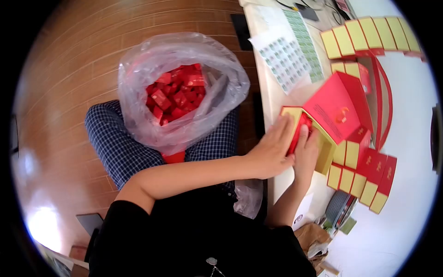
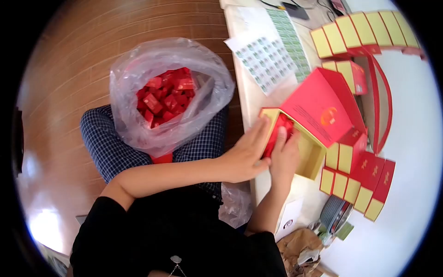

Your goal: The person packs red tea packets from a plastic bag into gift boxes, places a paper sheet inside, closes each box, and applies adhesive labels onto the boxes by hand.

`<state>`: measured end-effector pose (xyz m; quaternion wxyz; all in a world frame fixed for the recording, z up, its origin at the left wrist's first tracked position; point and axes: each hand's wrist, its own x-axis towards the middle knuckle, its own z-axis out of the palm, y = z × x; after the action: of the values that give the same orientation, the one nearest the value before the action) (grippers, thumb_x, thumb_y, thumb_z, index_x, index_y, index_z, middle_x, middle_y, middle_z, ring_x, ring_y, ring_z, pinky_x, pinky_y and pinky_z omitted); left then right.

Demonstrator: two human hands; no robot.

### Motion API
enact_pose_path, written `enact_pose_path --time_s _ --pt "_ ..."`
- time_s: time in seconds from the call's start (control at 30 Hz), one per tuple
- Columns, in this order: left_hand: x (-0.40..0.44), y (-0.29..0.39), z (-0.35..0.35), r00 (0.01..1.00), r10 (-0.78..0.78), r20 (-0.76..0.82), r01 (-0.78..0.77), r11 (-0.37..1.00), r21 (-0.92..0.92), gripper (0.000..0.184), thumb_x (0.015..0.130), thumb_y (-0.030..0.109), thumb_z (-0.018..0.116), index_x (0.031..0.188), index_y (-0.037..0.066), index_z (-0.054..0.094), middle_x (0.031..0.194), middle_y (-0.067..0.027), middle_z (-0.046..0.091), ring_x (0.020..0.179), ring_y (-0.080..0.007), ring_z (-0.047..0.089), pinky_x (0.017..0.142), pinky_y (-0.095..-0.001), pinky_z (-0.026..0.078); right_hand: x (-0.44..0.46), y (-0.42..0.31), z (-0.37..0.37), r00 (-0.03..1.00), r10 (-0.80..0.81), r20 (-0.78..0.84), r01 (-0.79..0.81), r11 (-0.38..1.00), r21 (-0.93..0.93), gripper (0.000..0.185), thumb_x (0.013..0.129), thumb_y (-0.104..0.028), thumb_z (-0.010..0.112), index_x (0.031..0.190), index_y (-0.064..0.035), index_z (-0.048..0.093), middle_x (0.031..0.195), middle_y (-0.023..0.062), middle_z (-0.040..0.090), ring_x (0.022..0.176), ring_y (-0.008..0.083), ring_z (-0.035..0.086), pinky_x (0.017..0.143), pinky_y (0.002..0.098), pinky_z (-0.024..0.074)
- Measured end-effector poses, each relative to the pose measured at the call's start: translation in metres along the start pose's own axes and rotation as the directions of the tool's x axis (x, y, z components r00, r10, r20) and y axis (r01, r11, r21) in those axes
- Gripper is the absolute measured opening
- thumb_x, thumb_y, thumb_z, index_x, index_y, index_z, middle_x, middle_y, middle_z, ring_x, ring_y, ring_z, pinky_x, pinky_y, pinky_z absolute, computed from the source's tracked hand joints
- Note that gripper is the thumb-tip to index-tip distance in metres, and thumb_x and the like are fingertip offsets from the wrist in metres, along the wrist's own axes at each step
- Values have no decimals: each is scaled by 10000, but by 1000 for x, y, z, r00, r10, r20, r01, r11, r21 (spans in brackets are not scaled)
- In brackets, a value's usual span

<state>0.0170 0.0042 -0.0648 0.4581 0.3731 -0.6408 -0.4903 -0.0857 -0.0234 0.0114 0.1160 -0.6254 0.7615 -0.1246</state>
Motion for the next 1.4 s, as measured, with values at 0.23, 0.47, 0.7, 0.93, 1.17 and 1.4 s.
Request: enact_pose_path --time_s 0.23,0.47,0.7,0.93,1.17,1.4 --pt "-14 -6 -21 993 13 120 -25 995 97 898 844 302 577 1473 -76 59 1508 -329 106 1431 -424 104 1149 -521 129 10 -5 6 971 31 -236 -46 997 -57 428 1012 -343 419 1212 28 494 1112 248 587 1006 395 574 876 442 436" --pt "-96 -104 -108 834 -356 -420 342 933 -113 361 870 65 542 1230 35 524 1198 -129 531 1134 -254 511 995 -362 399 -21 -57 47 608 -422 -672 682 711 171 163 951 -96 487 1063 19 514 998 138 547 948 248 535 880 367 433" --pt "-162 -183 -206 648 -617 -447 535 786 -310 316 941 76 516 1249 8 515 1236 -111 562 1175 -189 517 987 -307 414 19 -141 277 793 -576 200 394 735 552 189 869 -94 585 1039 -16 609 854 154 654 827 315 619 783 401 479" --pt "-156 -208 -240 446 -796 -409 502 601 -621 339 979 213 482 1257 24 525 1181 -101 602 1115 -178 549 965 -299 410 51 -97 431 704 -342 623 445 895 -11 585 772 -102 656 1315 -32 450 1323 257 468 1206 416 474 995 452 426" --pt "-148 -214 -231 414 -832 -369 513 548 -660 294 950 179 522 1196 22 561 1086 -122 646 1046 -178 584 936 -302 428 122 -84 457 610 -627 484 753 649 -109 614 769 -134 678 1335 -32 462 1381 231 440 1281 407 409 1084 464 326" --pt "-152 -218 -232 355 -904 -240 573 413 -708 323 987 192 464 1251 13 512 1188 -149 590 1089 -198 560 909 -302 448 135 -133 487 450 -626 637 583 746 321 620 790 -412 687 1281 -59 550 1308 216 534 1236 393 477 1071 462 346"
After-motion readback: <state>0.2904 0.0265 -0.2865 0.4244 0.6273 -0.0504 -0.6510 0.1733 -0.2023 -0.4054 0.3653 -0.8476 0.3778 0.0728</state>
